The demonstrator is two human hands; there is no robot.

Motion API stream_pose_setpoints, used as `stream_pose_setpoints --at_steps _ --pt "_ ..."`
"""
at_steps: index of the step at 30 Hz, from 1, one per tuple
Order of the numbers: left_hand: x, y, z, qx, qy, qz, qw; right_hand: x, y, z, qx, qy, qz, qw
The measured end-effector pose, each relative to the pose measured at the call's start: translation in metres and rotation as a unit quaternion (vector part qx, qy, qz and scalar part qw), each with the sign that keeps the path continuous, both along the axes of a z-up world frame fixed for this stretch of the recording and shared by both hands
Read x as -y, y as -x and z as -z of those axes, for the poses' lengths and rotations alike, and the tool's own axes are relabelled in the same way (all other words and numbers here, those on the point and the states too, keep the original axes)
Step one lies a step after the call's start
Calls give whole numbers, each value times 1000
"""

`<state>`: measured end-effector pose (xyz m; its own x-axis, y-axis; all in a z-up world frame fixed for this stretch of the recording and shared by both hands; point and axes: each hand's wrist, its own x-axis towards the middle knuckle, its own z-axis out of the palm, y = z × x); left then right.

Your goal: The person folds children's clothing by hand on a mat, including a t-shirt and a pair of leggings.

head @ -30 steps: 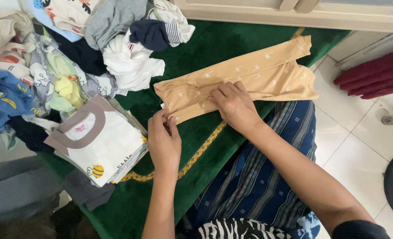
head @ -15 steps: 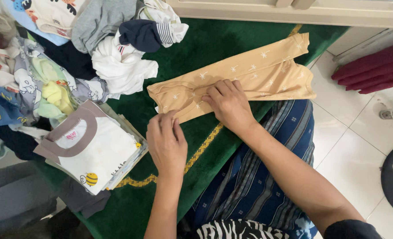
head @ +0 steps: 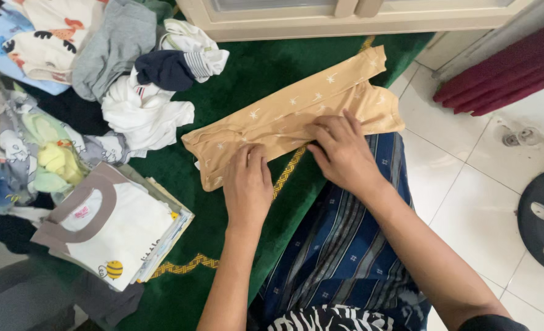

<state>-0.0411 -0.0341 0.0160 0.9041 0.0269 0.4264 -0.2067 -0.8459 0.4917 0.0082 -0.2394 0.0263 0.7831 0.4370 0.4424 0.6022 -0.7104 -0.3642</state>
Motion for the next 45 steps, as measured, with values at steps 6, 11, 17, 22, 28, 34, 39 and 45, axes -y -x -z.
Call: stream_pose_setpoints --at_steps 6,11,17,22,28,34,39,45 --pt "5 -9 -9 -21 32 36 999 81 12 0 -26 -22 122 992" --pt "5 -22 -7 -28 33 74 996 118 6 12 -100 -88 139 981" --pt "9 -20 -2 -7 33 52 998 134 -5 23 -154 -159 121 968" --pt "10 -21 -1 -26 30 38 998 135 -14 35 -124 -157 119 973" --pt "11 -24 -4 -72 37 18 997 137 -31 50 -179 -343 122 914" --pt "8 -34 0 -122 43 -4 992 130 -68 49 -179 -403 107 891" --pt "6 -37 9 -87 47 0 995 122 -91 41 -105 -260 159 947" --pt "7 -35 15 -66 55 -5 996 116 -97 40 -33 -154 154 975"
